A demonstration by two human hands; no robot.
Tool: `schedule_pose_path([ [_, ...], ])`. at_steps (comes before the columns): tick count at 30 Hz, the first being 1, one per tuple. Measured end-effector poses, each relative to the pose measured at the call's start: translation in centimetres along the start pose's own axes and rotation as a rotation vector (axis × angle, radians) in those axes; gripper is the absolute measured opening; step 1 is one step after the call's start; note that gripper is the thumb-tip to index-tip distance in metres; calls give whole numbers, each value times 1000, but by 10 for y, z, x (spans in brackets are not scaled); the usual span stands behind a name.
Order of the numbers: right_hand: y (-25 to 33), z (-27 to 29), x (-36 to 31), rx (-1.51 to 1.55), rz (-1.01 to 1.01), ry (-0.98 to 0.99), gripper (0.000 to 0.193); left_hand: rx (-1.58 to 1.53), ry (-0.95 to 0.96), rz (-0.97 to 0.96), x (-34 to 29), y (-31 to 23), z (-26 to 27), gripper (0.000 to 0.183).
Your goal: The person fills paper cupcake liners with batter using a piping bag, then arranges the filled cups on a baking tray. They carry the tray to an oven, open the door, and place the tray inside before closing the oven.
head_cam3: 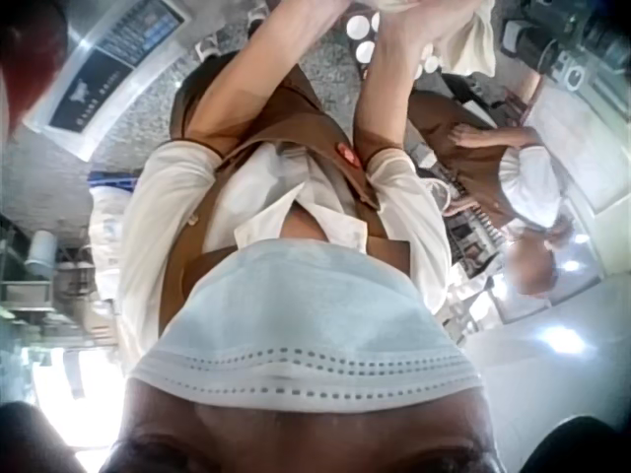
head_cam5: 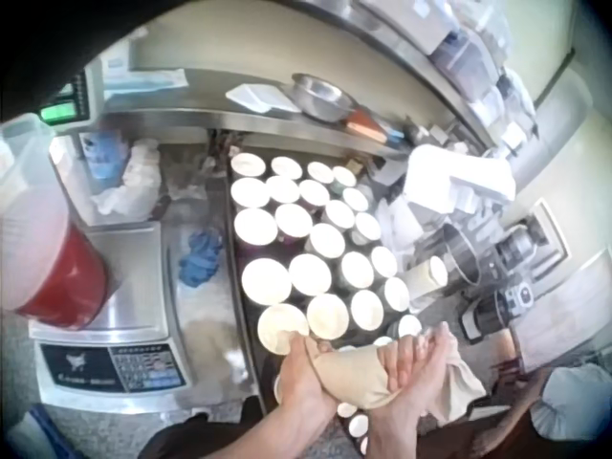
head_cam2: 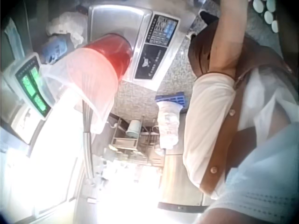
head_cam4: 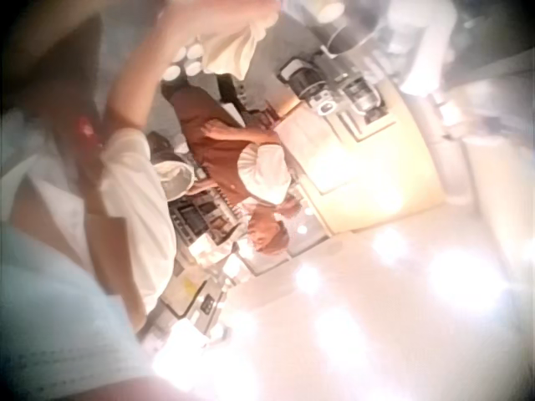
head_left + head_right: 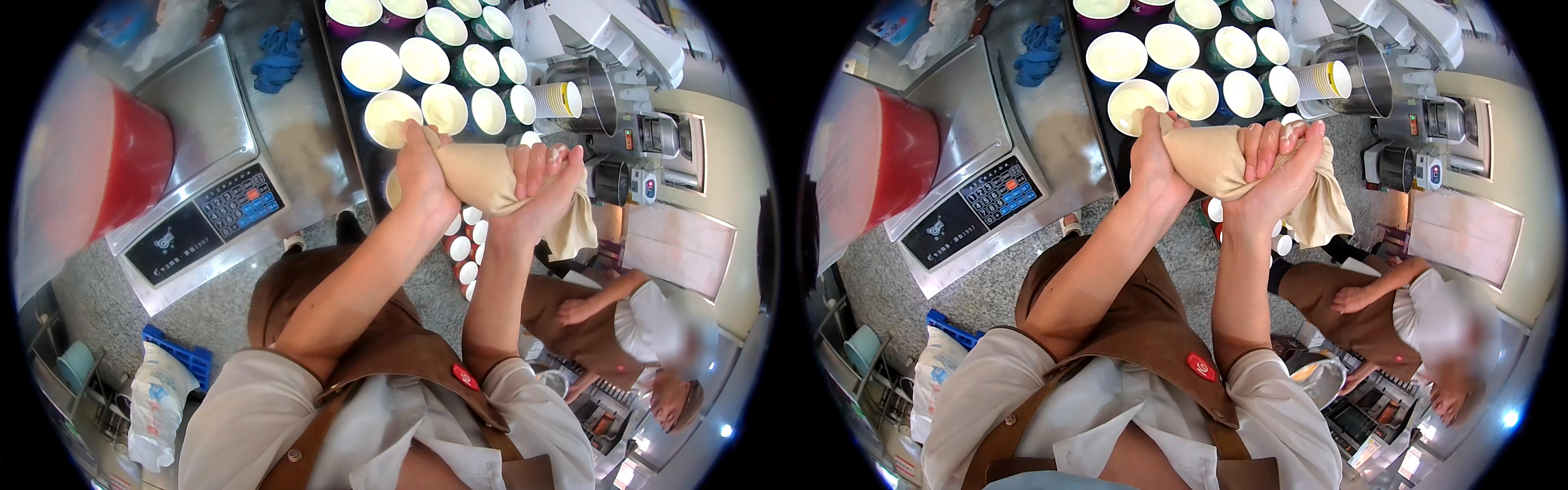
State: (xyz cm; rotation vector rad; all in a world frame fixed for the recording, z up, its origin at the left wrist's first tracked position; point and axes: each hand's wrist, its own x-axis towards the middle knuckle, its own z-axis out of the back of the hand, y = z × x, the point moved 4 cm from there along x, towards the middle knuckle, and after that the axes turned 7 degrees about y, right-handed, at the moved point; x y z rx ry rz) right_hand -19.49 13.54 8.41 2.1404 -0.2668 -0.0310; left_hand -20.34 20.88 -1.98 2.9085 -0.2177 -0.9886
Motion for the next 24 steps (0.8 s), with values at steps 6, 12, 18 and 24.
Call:
schedule_pose_path([
  [6, -3, 0, 2, 1, 7, 12, 38, -19, -13, -20, 4, 3, 7, 33],
  [12, -3, 1, 4, -13, 18, 15, 39, -26, -25, -44, -3, -1, -1, 26],
  [18, 4, 3, 2, 27, 28, 7, 39, 1, 15, -9, -12, 0, -7, 24],
  [24, 38, -2, -10, 146, 111, 73, 45, 53, 248, 0, -32, 11, -26, 24],
])
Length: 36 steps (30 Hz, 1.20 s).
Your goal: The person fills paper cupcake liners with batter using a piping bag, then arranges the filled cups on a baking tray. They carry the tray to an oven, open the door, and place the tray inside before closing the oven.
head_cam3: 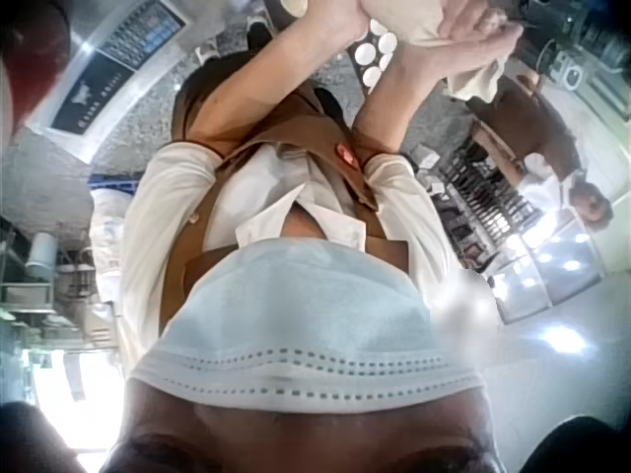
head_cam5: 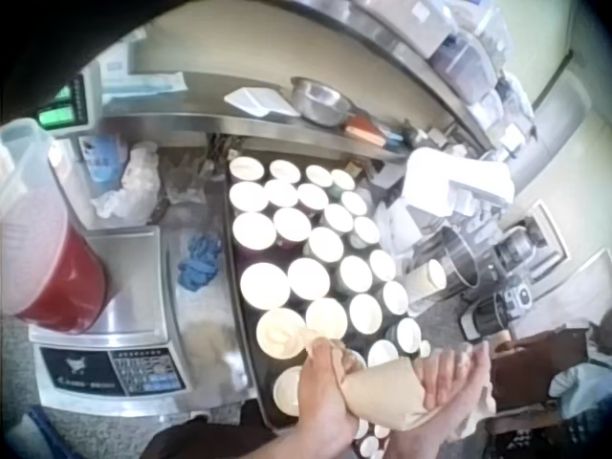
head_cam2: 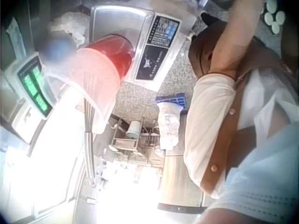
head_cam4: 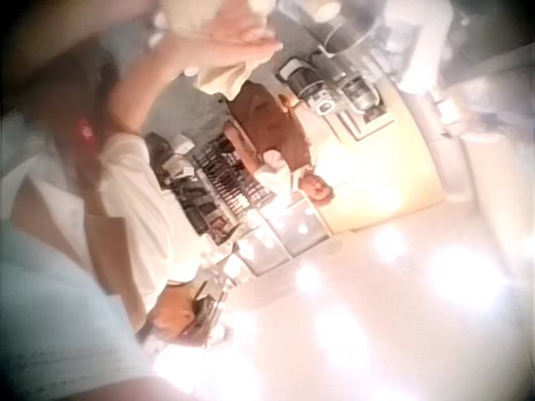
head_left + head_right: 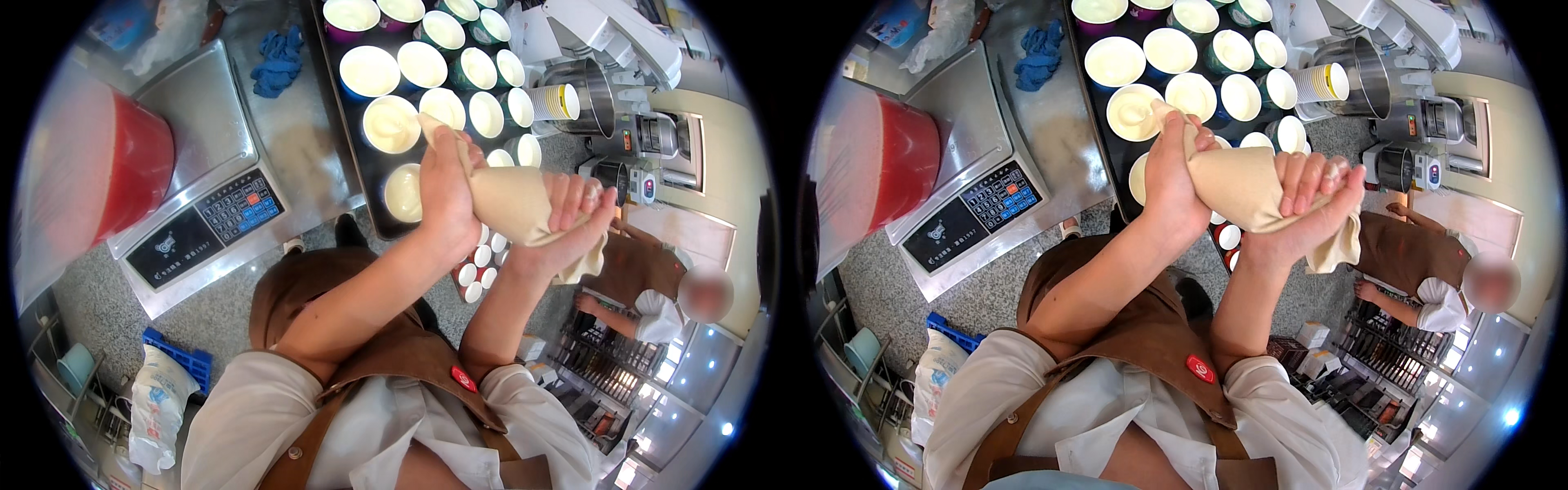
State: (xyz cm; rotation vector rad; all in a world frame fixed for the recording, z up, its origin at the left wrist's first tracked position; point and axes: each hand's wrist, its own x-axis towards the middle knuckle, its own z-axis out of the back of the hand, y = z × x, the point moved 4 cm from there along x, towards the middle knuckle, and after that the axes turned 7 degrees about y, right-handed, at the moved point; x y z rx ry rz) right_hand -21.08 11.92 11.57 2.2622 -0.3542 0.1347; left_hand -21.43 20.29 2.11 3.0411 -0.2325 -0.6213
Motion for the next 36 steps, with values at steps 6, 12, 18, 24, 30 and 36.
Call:
schedule_pose_path([
  [6, -12, 22, 0, -63, -15, -73, 43, 56, -110, -17, 7, 5, 16, 25],
  [12, -6, 15, -8, -78, 13, -41, 42, 44, -93, 21, -1, 1, 9, 24],
  [18, -6, 13, -7, -89, 22, -59, 43, 72, -43, 12, 1, -1, 8, 24],
  [24, -8, -4, -1, -87, 32, -26, 43, 27, 37, -10, 5, -10, 1, 25],
  [30, -17, -18, 3, -83, 37, -19, 43, -5, 17, -16, 6, -22, -4, 25],
  [36, -15, -28, 2, -100, 69, -23, 43, 39, 77, -20, 7, -30, -13, 26],
])
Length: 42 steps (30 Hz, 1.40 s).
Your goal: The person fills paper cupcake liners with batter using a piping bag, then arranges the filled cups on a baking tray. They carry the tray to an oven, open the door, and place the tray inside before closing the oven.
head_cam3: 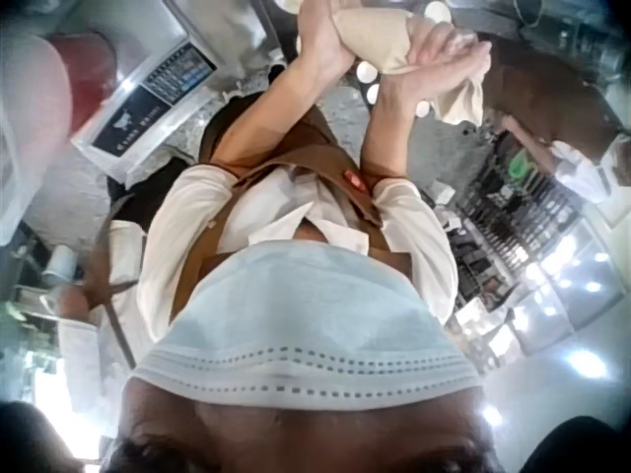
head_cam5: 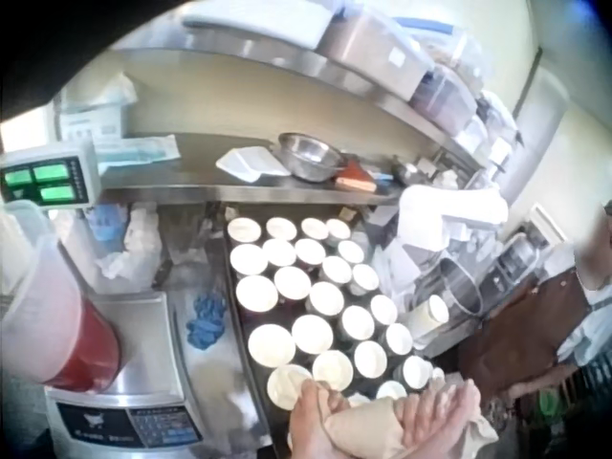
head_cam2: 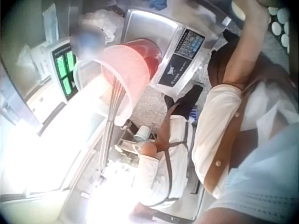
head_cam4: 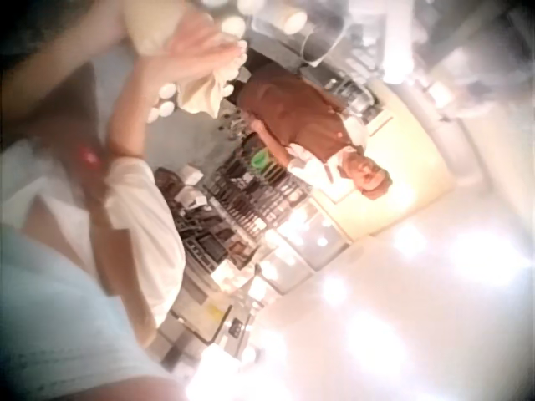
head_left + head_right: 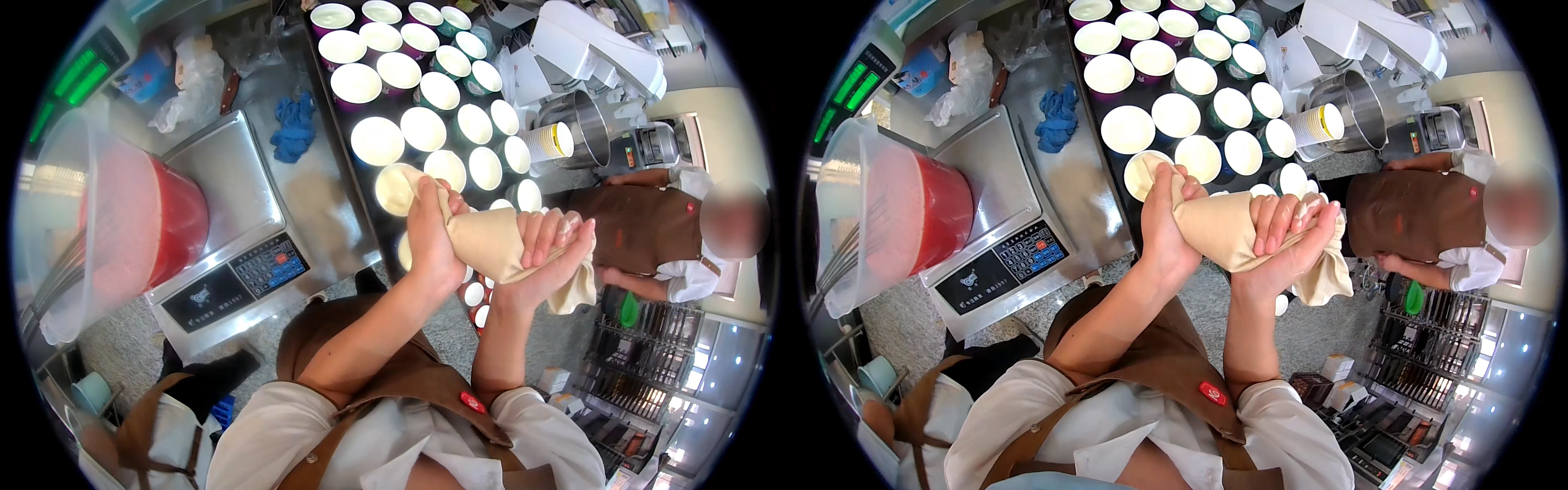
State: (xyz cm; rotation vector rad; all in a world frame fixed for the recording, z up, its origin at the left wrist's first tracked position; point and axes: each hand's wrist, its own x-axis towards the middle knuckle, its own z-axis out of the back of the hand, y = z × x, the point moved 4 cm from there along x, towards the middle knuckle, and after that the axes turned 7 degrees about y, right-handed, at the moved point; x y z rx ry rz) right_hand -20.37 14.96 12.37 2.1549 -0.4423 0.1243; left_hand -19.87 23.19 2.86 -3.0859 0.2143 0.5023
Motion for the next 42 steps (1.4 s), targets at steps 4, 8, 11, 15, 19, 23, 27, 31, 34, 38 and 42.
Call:
schedule_pose_path([
  [4, 14, 0, -18, 4, 30, -74, 44, 49, 57, 59, -13, 4, -6, 29],
  [8, 35, 12, -45, -78, 105, -113, 44, 131, 8, 153, -33, 20, -10, 30],
  [11, 47, 21, -69, -101, 114, -151, 43, 130, 53, 226, -47, 32, -2, 29],
  [15, 62, 29, -100, -143, 150, -225, 43, 256, 34, 301, -68, 47, 4, 31],
  [19, 68, 36, -129, -178, 191, -316, 43, 296, 54, 390, -87, 57, 16, 29],
  [23, 68, 47, -145, -145, 188, -345, 43, 338, 49, 395, -94, 61, 26, 29],
  [27, 66, 49, -146, -123, 201, -323, 43, 306, 83, 387, -93, 56, 22, 28],
  [31, 63, 41, -141, -73, 210, -284, 41, 356, 84, 349, -87, 49, 21, 28],
  [34, 63, 42, -148, -80, 139, -303, 42, 339, 112, 356, -95, 43, 23, 29],
  [38, 58, 46, -160, -99, 75, -365, 42, 334, 40, 417, -102, 46, 45, 29],
  [42, 56, 55, -173, -123, 50, -429, 39, 346, -45, 447, -109, 55, 58, 28],
])
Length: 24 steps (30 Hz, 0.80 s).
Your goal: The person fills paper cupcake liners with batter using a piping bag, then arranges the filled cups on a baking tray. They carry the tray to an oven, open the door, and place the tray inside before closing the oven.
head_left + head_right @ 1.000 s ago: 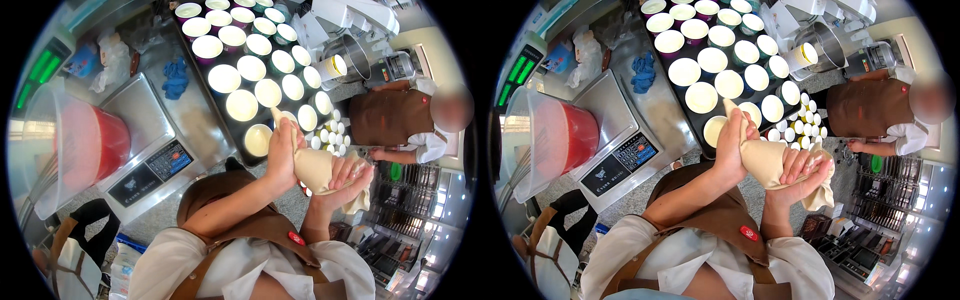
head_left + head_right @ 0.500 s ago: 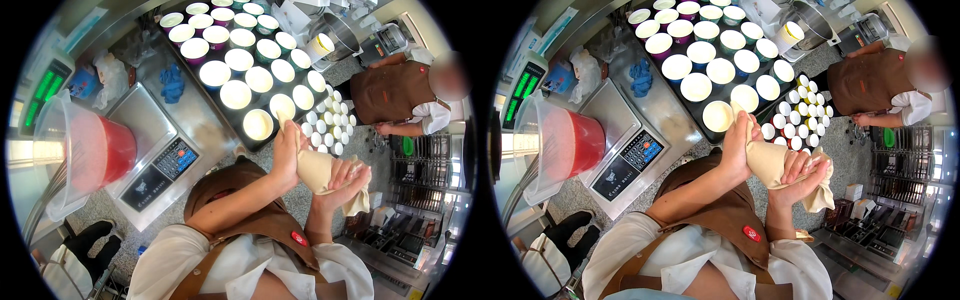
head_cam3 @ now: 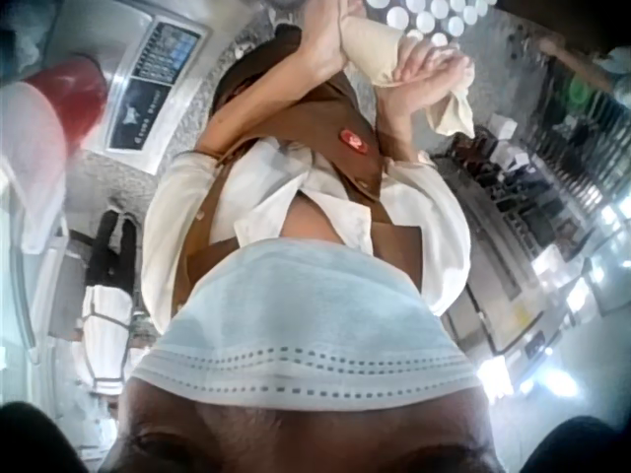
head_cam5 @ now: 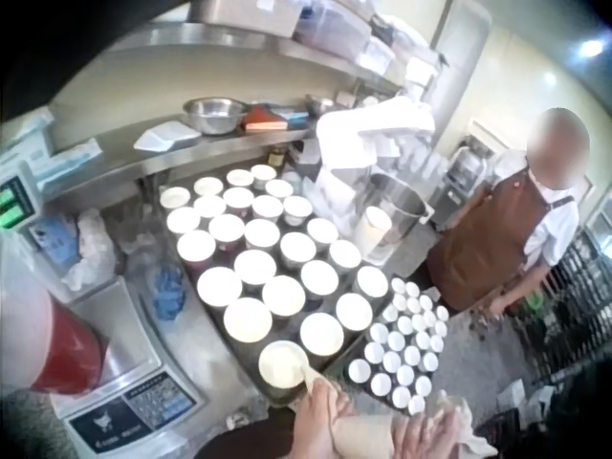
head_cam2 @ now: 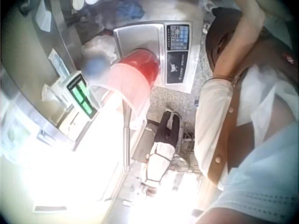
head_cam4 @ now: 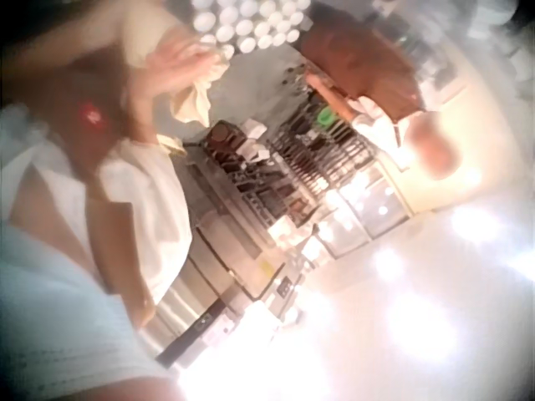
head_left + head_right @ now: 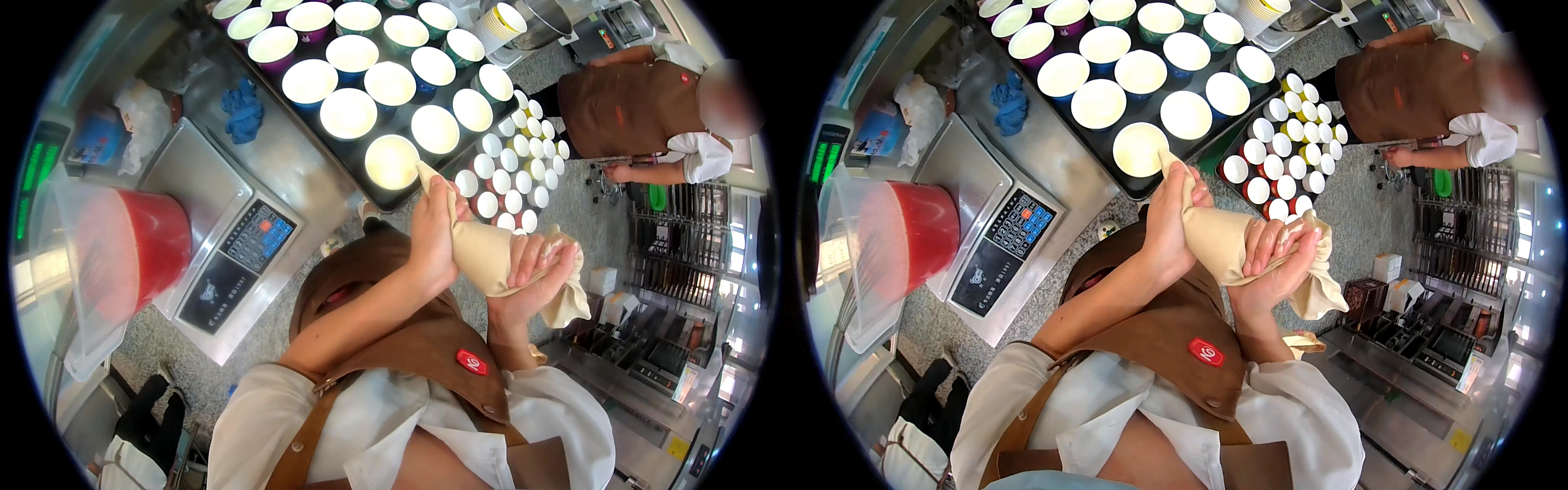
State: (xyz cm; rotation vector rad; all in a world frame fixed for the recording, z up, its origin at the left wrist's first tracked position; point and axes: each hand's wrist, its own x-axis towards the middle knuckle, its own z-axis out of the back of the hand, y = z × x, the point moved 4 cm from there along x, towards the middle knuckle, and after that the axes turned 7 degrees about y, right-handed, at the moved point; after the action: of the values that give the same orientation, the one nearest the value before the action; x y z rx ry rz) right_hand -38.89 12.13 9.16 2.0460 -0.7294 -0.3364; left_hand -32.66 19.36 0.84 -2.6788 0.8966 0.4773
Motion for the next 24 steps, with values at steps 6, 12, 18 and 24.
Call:
schedule_pose_path([
  [6, -2, 19, -10, -9, 43, -82, 39, -34, -30, 56, 2, 19, 15, 27],
  [12, -2, 37, -9, 114, 98, -68, 38, 16, -67, -7, 3, 29, 21, 26],
  [18, -9, 35, 10, 136, 33, 21, 39, 52, -57, -78, 11, 15, 15, 24],
  [24, 0, 55, 41, 189, 18, 12, 41, 65, -71, -103, 34, 32, 1, 22],
])
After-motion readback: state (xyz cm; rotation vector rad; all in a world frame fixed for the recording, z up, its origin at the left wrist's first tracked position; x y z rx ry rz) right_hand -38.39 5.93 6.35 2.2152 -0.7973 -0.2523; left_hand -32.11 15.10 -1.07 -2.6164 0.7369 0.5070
